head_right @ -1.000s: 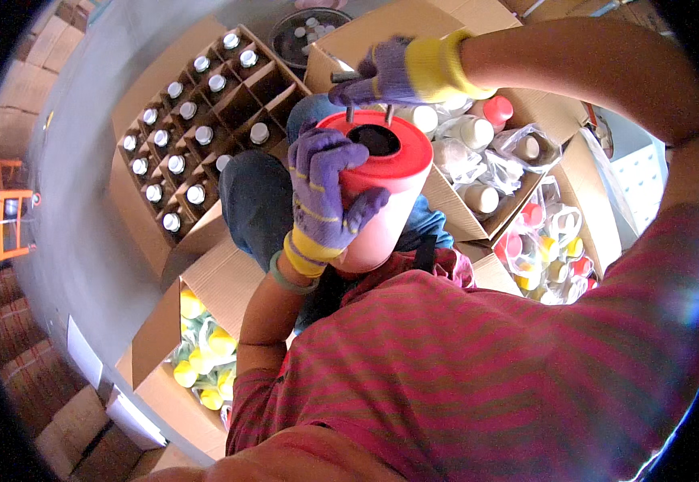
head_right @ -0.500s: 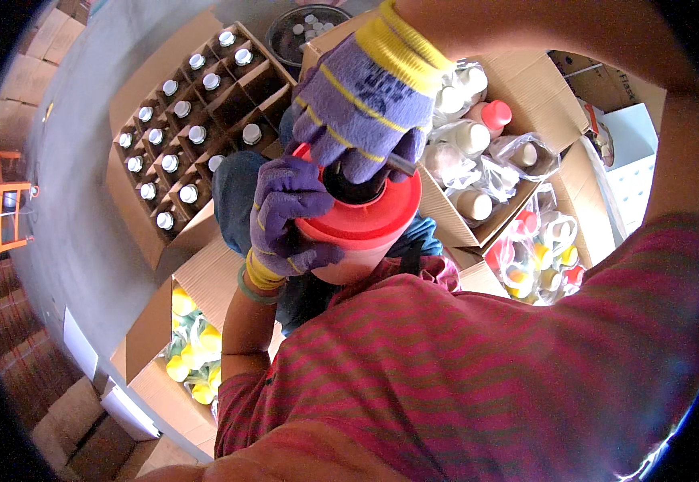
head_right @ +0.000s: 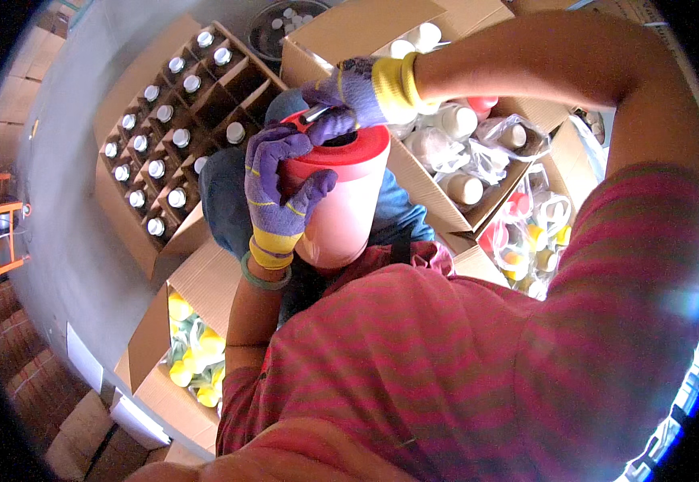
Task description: The person assembles vacuum flasks by hand, inserting stainless steel inner liners into plastic outer shells and securing red lids. They handle multiple flasks one at a time, removing protective plastic wraps and placing completed units into a cardboard box.
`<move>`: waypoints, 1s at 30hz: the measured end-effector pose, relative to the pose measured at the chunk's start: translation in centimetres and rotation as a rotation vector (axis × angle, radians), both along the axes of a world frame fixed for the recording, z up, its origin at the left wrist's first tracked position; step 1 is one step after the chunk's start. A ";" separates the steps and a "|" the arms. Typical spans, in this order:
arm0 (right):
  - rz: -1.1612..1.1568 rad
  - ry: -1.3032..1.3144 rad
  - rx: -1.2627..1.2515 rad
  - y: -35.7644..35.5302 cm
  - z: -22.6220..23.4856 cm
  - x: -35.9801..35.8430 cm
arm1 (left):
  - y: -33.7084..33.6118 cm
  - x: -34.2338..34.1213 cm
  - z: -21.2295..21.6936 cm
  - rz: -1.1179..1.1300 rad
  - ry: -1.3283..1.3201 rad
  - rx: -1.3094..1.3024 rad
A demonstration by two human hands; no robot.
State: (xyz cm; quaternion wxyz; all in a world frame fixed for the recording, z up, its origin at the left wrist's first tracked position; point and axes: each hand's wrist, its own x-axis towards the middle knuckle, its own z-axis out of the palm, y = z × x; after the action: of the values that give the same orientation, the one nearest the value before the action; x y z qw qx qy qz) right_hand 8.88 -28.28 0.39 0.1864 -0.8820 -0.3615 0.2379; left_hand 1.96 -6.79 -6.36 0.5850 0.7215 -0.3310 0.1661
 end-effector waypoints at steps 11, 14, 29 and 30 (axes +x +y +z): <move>-0.730 0.130 -0.510 2.2 -2.3 -1.1 | -3.2 -2.5 0.9 0.158 -0.035 0.007; -0.550 0.049 -0.423 2.7 1.4 -1.3 | -1.4 -2.4 0.7 0.062 -0.021 -0.017; 0.218 -0.120 0.259 1.4 1.9 -1.1 | 1.7 -1.2 1.3 -0.247 -0.010 -0.139; 0.227 -0.102 0.272 1.4 1.5 -0.9 | 1.6 -1.1 1.2 -0.286 0.006 -0.161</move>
State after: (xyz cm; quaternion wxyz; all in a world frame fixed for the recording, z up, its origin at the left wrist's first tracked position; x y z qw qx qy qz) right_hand 8.01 -26.88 1.87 0.2573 -0.8133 -0.4963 0.1615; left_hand 0.89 -5.18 -5.11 0.6597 0.6183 -0.4141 0.1048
